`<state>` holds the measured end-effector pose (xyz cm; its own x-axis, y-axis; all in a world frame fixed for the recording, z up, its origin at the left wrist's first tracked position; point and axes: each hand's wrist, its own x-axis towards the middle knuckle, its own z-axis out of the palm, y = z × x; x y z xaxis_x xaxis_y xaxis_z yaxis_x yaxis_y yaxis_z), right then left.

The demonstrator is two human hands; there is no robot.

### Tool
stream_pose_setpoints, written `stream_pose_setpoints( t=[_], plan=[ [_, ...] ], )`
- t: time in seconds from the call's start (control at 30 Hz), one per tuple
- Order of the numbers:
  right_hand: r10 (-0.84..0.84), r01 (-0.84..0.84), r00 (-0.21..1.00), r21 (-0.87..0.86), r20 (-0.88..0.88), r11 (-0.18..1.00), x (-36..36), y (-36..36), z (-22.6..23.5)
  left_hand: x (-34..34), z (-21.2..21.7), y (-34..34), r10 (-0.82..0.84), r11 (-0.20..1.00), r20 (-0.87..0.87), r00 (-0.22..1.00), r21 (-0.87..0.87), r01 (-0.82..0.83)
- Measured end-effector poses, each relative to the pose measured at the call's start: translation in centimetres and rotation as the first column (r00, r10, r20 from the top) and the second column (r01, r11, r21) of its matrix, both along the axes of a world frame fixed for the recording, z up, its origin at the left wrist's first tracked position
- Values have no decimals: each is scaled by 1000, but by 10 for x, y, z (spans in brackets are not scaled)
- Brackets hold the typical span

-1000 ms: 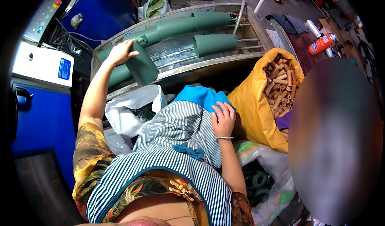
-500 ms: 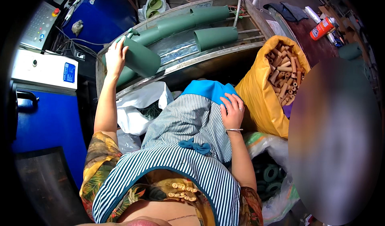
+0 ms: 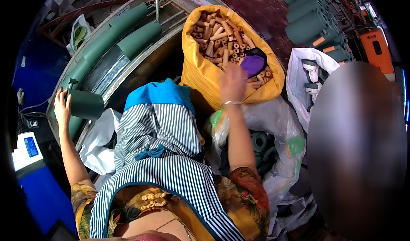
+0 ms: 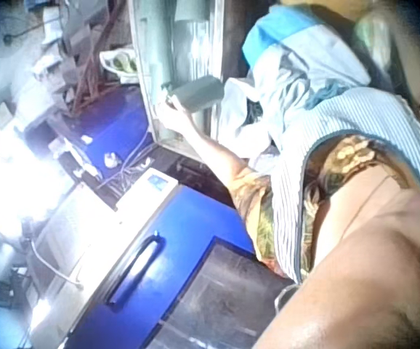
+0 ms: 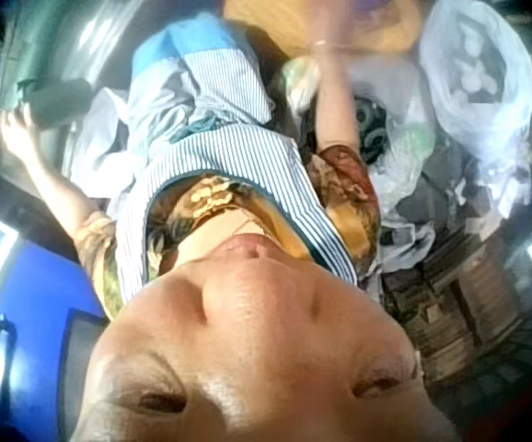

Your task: The person assembles green kettles by hand by picking up plastic kettle bodies from a bin, inserting wooden handles and purple components, and placing the assembled units on a rack.

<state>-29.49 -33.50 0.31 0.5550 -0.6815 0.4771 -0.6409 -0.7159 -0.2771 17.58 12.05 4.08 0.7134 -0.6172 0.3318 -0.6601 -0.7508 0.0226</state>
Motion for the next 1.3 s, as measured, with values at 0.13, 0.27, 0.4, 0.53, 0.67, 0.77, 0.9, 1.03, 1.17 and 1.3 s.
stream_pose_setpoints(
  t=[0.13,0.27,0.4,0.53,0.67,0.77,0.9,1.03,1.17,1.3],
  plan=[
    [-451,493,736,-56,-506,868,-35,-99,-8,-12,18,-1,-148,985,-70,986,-101,141],
    [-589,692,506,-112,-630,713,-49,-158,-41,-19,32,-14,-284,951,-154,946,-168,259],
    [-579,586,641,-165,-504,793,-42,-147,-46,-16,31,-5,-256,961,-101,962,-139,241],
    [-442,509,803,74,-399,858,-65,-164,-46,-16,27,-3,-211,969,-102,972,-150,195],
    [-364,334,928,252,80,908,-117,-204,-35,-2,21,-18,-134,971,-190,973,-221,90],
    [-432,-348,611,715,663,606,-96,-179,-20,8,20,-31,-42,993,-117,992,-114,28],
    [-572,-768,391,599,721,229,-50,-119,28,-3,32,-64,125,966,-246,961,253,-61],
    [-675,-802,482,592,559,-82,62,-3,45,-14,21,-66,70,940,-106,992,340,-30],
    [-422,-892,443,435,791,-122,183,153,66,-53,38,-40,-109,993,49,993,-28,110],
    [575,-978,188,96,797,187,261,259,89,-111,80,-44,-241,912,159,957,-299,280]
  ],
)
